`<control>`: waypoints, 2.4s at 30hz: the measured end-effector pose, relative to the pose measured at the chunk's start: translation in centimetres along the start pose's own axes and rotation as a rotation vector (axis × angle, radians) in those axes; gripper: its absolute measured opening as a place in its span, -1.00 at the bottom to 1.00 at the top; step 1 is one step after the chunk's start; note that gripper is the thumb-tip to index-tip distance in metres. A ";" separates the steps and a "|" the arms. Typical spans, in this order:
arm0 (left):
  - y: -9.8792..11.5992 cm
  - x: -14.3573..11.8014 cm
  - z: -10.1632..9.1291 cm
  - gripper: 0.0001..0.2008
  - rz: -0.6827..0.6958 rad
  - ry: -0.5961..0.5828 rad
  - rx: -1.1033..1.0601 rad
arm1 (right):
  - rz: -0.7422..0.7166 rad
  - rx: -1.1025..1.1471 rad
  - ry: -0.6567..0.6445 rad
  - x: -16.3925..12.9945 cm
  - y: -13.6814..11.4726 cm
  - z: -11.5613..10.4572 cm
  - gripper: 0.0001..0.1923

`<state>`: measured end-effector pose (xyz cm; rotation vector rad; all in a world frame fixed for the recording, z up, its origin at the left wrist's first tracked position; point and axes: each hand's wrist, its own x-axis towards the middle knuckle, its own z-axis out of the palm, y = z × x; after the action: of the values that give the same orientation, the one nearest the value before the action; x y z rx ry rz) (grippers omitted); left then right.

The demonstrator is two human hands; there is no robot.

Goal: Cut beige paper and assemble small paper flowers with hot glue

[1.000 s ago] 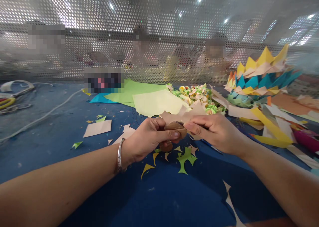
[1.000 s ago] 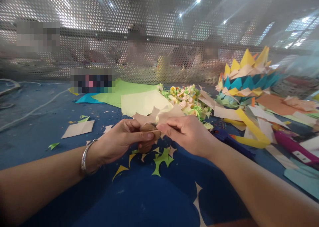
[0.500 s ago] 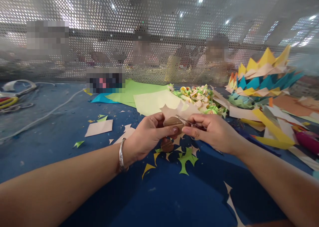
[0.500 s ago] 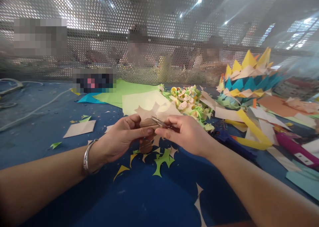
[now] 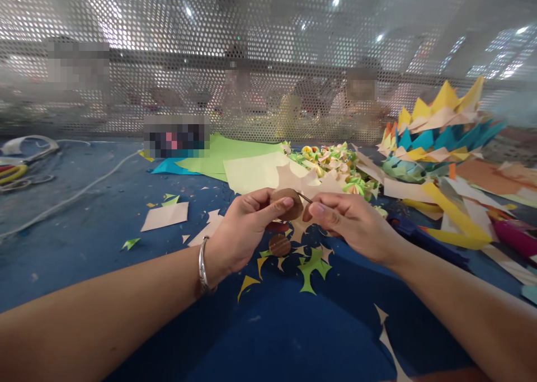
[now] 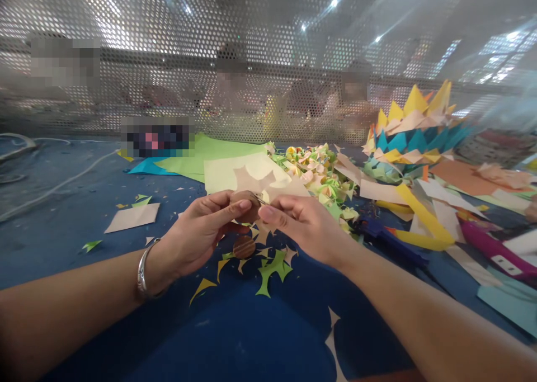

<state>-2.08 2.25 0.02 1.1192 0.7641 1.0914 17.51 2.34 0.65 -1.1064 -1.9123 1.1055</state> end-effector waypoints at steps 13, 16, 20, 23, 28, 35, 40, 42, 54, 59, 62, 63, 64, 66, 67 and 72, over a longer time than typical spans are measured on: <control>0.1 0.0 -0.1 -0.85 0.057 0.062 0.093 | 0.008 -0.064 0.014 0.1 0.4 -0.7 -0.50; 0.1 0.0 -0.2 -0.84 0.076 0.051 0.093 | 0.005 -0.070 0.019 0.1 0.3 -0.7 -0.50; 0.0 -0.2 0.0 -0.83 0.050 -0.007 0.132 | -0.001 -0.070 0.005 0.1 0.3 -0.7 -0.53; 0.0 -0.3 0.1 -0.81 0.016 -0.069 0.139 | -0.004 -0.088 0.005 0.0 0.3 -0.6 -0.53; 0.1 -0.4 0.2 -0.83 -0.015 -0.100 0.138 | -0.007 -0.121 0.013 0.0 -0.1 -0.6 -0.52; 0.1 -0.4 0.1 -0.82 -0.016 -0.125 0.121 | -0.038 -0.141 0.007 0.0 -0.2 -0.7 -0.52; 0.2 -0.3 0.0 -0.81 -0.009 -0.131 0.159 | -0.021 -0.133 0.011 0.0 -0.2 -0.7 -0.52; 0.2 -0.3 -0.1 -0.82 -0.006 -0.133 0.157 | -0.018 -0.119 0.007 0.0 -0.2 -0.7 -0.52; -0.1 -0.3 -0.4 -0.81 0.011 -0.155 0.204 | -0.048 -0.125 -0.013 0.0 -0.2 -0.8 -0.52; 0.0 -0.3 -0.3 -0.81 0.016 -0.178 0.175 | -0.070 -0.191 0.007 -0.1 -0.7 -0.9 -0.51; 0.1 -0.3 -0.2 -0.83 0.016 -0.178 0.192 | -0.085 -0.230 0.014 -0.1 -0.9 -1.0 -0.52; 0.1 -0.3 -0.2 -0.84 0.016 -0.176 0.200 | -0.093 -0.248 0.012 -0.1 -1.0 -1.0 -0.51; 0.1 -0.4 -0.3 -0.84 0.019 -0.176 0.204 | -0.097 -0.265 0.008 -0.1 -1.0 -1.0 -0.51; 0.0 -0.4 -0.3 -0.85 0.025 -0.190 0.194 | -0.098 -0.294 -0.003 -0.1 -1.1 -1.0 -0.51; 0.0 -0.4 -0.3 -0.84 0.024 -0.202 0.187 | -0.097 -0.304 -0.007 -0.1 -1.1 -1.1 -0.51; -0.1 -0.4 -0.4 -0.86 -0.009 -0.220 0.201 | -0.115 -0.363 0.016 -0.1 -1.3 -1.3 -0.51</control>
<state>-2.55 2.04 -0.23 1.3794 0.7145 0.8796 18.18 2.28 2.34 -1.1722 -2.1895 0.7000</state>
